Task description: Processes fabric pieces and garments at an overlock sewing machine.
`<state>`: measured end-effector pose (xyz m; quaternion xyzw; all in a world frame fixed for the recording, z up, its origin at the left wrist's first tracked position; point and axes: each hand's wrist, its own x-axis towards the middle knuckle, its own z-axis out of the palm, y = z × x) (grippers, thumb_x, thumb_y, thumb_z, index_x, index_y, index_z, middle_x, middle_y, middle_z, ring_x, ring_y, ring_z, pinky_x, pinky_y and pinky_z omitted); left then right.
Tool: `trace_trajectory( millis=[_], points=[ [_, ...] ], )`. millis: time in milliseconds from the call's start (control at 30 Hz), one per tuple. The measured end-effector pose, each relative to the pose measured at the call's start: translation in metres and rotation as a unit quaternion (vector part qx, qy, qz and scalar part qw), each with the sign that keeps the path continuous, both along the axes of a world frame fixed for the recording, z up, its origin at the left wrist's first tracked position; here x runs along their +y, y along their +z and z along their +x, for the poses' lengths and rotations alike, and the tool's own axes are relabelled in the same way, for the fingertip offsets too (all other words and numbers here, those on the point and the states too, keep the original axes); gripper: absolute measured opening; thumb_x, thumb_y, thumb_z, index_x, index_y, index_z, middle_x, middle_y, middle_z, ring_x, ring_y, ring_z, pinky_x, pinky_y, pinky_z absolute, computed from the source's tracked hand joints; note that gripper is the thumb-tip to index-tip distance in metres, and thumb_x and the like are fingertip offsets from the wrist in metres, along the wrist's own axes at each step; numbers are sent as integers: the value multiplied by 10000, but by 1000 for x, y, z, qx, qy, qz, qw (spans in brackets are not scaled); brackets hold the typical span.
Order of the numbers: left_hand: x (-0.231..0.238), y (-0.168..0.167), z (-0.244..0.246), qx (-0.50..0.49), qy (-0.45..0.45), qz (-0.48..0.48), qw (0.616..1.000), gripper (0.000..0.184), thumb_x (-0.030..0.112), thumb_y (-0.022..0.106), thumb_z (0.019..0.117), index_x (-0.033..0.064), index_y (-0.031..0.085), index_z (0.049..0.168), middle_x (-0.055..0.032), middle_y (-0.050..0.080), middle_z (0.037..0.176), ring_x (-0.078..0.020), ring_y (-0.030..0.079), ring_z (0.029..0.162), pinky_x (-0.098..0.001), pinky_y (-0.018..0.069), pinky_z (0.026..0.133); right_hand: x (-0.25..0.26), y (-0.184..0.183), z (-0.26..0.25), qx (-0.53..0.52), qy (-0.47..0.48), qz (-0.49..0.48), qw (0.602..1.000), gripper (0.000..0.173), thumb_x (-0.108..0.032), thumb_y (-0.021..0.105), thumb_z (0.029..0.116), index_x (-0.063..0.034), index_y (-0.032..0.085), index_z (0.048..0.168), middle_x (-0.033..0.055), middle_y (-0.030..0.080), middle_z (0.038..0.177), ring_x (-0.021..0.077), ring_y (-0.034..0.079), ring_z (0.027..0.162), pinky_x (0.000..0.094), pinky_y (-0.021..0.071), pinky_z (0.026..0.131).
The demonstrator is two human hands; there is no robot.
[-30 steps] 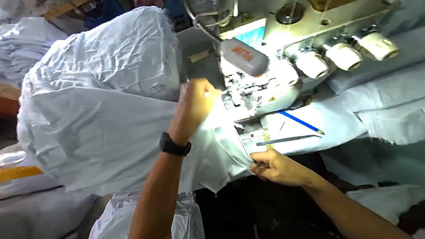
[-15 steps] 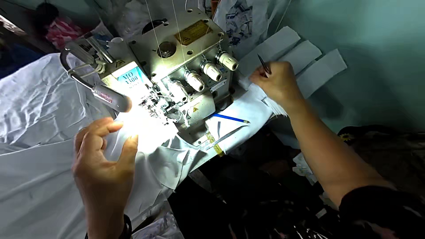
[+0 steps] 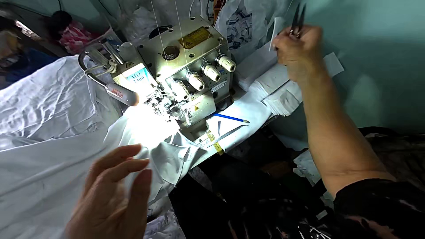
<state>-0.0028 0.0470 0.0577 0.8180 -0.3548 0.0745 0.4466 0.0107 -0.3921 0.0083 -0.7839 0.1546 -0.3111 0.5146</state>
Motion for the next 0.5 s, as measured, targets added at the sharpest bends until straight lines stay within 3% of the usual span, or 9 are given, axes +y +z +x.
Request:
trace_trajectory(
  millis=[33,100,200,233,267,300,367,433,500],
  points=[
    [-12,-5,-4,16,-21,-11,1000,147,230,641,1011,187,712,1133,73,658,1268,-72,623,1185,-274,545,986,14,12,-12,-23,50,18,998,102,-109,598,930,-176,568,858,-180,519,668,-77,446,519,134,416,500],
    [-38,-24,-6,46,-63,-30,996,286,245,679,991,169,678,1267,34,641,1353,-112,613,1250,-334,549,1033,55,26,-39,-19,188,25,982,88,-102,619,894,-176,594,855,-181,562,699,-85,493,568,133,447,526],
    [-57,-47,1,66,-113,-12,991,693,397,788,895,186,511,1494,31,503,1550,-118,478,1419,-377,430,1176,116,18,-72,19,423,66,903,34,-82,648,902,-76,618,887,-74,592,731,-49,549,625,120,479,551],
    [-55,-53,2,87,-136,-10,987,734,402,826,857,163,528,1484,14,543,1513,-132,509,1390,-379,442,1164,133,13,-78,34,457,88,884,39,-43,664,873,-36,642,841,-36,581,687,-25,531,588,128,448,512],
    [-51,-57,2,117,-162,-20,980,668,368,856,830,126,609,1401,-10,630,1410,-152,587,1310,-375,500,1115,146,8,-82,61,486,114,864,59,-39,659,876,-29,643,821,-34,566,669,-31,511,577,122,415,503],
    [-46,-60,1,156,-192,-38,968,520,293,873,818,76,691,1254,-43,706,1276,-172,666,1196,-366,561,1036,155,6,-84,87,504,136,848,77,-50,652,887,-38,640,813,-44,554,663,-42,495,575,117,389,502],
    [-36,-66,-4,232,-240,-72,940,275,179,853,840,51,734,1053,-46,752,1105,-151,730,1005,-312,623,887,168,3,-82,117,515,178,830,104,-56,649,901,-47,639,797,-59,538,651,-53,475,567,114,360,496],
    [-26,-71,-12,287,-237,-117,921,210,120,837,848,84,742,1032,5,753,1016,-90,726,887,-251,625,792,182,-2,-79,124,491,196,840,141,-65,643,921,-54,628,781,-61,519,630,-48,468,552,120,361,493],
    [-20,-74,-20,314,-174,-156,920,194,123,819,861,156,738,1034,66,753,952,-36,716,813,-213,617,729,195,-7,-77,105,432,193,875,149,-93,636,961,-53,631,818,-45,545,670,-30,500,587,130,406,535]
  ],
)
